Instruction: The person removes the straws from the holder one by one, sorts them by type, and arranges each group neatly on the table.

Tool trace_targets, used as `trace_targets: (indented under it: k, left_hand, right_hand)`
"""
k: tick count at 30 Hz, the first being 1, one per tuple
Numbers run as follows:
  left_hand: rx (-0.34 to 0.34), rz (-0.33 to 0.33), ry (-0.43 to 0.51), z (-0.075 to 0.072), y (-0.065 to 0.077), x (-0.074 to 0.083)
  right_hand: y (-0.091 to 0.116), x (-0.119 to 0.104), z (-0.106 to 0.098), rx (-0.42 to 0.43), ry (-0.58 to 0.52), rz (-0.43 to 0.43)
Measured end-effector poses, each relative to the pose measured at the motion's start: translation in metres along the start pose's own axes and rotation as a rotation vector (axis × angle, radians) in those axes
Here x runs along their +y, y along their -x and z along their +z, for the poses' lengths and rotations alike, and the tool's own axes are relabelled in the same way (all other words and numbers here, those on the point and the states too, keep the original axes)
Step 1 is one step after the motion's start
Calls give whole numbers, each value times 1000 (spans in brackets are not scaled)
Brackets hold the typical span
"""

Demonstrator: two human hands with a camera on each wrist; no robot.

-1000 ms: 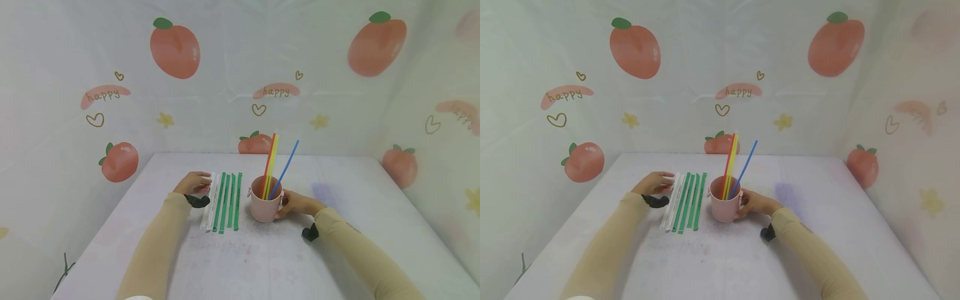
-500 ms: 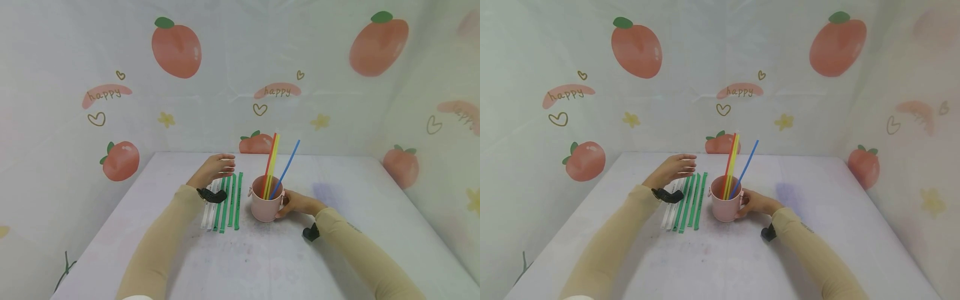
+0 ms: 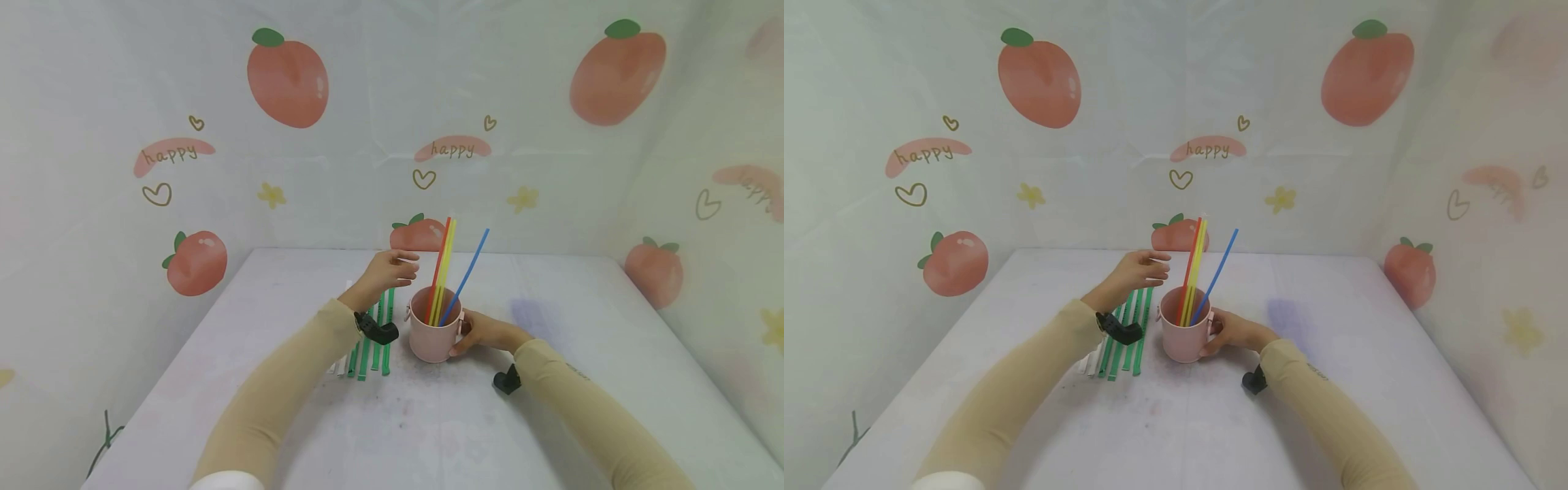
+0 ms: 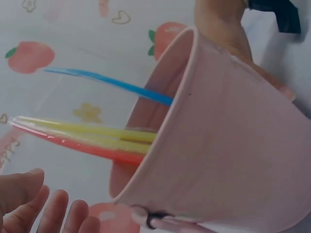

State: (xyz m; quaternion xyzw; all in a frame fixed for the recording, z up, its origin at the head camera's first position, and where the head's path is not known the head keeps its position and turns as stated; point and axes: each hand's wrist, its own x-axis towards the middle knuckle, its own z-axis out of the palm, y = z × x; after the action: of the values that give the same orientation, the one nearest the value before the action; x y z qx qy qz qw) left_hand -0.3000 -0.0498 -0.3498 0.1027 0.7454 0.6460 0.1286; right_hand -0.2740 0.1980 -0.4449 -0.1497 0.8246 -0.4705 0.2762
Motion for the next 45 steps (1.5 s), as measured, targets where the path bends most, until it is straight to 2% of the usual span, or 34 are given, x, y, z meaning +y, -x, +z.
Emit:
trace_targets:
  k: [5,10,17,22,32,39,45]
  left_hand:
    - [-5,40,-11,10,-4,-3]
    - [-14,31,-10,18,-7,-5]
    - [-10,-6,-55,27,-8,-8]
    - [-4,-10,-82,29,-5,-9]
    - [7,-7,-150,32,-9,-15]
    - [16,39,-162,32,-7,-14]
    - [25,19,-148,31,-7,-15]
  right_hand:
    - [0,0,0,7,5,-12]
    - [2,-2,1,10,6,-5]
    - [3,-2,2,-3,0,-21]
    - [2,0,2,-10,2,-39]
    - [2,0,2,-16,9,-46]
    - [3,-2,1,-22,-5,-55]
    - [3,-2,2,-16,-11,-41]
